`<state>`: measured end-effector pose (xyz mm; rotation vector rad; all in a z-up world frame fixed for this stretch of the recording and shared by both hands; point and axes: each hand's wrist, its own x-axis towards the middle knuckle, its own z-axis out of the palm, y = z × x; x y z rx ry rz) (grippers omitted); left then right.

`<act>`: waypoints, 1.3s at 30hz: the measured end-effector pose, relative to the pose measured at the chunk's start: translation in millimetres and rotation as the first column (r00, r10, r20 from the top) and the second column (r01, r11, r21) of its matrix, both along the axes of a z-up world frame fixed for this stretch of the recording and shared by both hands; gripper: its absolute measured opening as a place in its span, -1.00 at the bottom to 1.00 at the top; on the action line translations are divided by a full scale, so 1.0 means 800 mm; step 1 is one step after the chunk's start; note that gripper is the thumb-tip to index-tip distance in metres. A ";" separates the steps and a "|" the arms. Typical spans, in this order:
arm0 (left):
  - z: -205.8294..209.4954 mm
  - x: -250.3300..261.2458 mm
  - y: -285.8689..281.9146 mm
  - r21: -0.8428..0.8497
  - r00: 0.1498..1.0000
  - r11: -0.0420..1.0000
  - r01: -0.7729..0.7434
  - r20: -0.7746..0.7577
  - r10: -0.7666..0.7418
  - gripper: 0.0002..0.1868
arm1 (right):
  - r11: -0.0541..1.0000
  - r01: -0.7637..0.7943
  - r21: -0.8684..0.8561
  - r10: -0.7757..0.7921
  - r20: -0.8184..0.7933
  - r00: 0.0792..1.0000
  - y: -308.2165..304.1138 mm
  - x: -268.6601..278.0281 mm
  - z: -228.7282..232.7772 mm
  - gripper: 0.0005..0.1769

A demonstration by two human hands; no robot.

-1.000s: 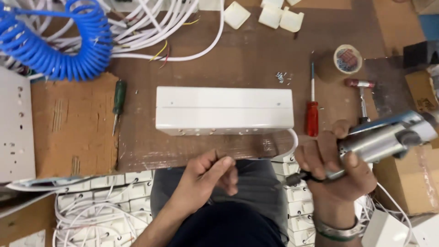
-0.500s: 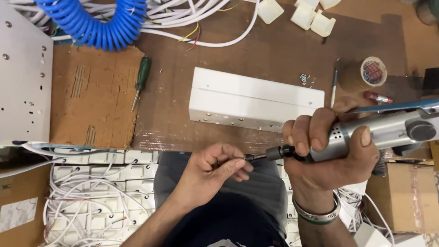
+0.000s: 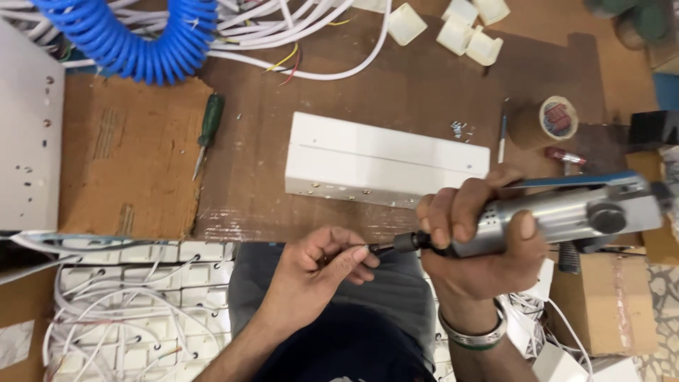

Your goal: Assembling a white metal electrical or electronic enclosure using screws, a screwdriver, a hammer, and an air-powered screwdriver.

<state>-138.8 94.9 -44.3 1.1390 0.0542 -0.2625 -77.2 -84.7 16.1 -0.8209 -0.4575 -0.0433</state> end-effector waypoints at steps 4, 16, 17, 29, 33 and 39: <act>-0.002 0.002 0.001 0.045 1.000 0.999 0.019 -0.020 -0.018 -0.88 | 1.000 -0.007 0.026 0.007 0.019 1.000 0.000 0.002 0.003 -0.62; -0.010 -0.001 0.000 0.073 0.999 0.997 0.037 -0.003 -0.037 -0.84 | 1.000 0.010 0.028 -0.012 0.071 0.997 0.003 0.001 0.002 -0.63; -0.011 -0.002 0.000 0.068 1.000 0.997 0.027 0.002 -0.027 -0.85 | 0.999 0.008 0.032 -0.010 0.068 0.998 0.004 0.001 0.002 -0.63; -0.009 -0.003 0.012 -0.043 0.998 0.997 0.057 -0.024 -0.058 -0.86 | 0.983 -0.172 0.065 0.167 0.067 0.984 0.015 0.012 0.008 -0.63; 0.019 -0.008 0.019 0.135 0.985 0.984 -0.118 0.139 0.099 -0.91 | 0.951 -0.309 0.028 0.306 0.070 0.949 0.028 0.026 0.029 -0.61; 0.053 0.017 0.039 0.316 0.795 0.824 -0.471 0.556 0.242 -0.45 | 0.910 -0.385 -0.155 0.415 0.281 0.865 0.063 0.075 0.057 -0.63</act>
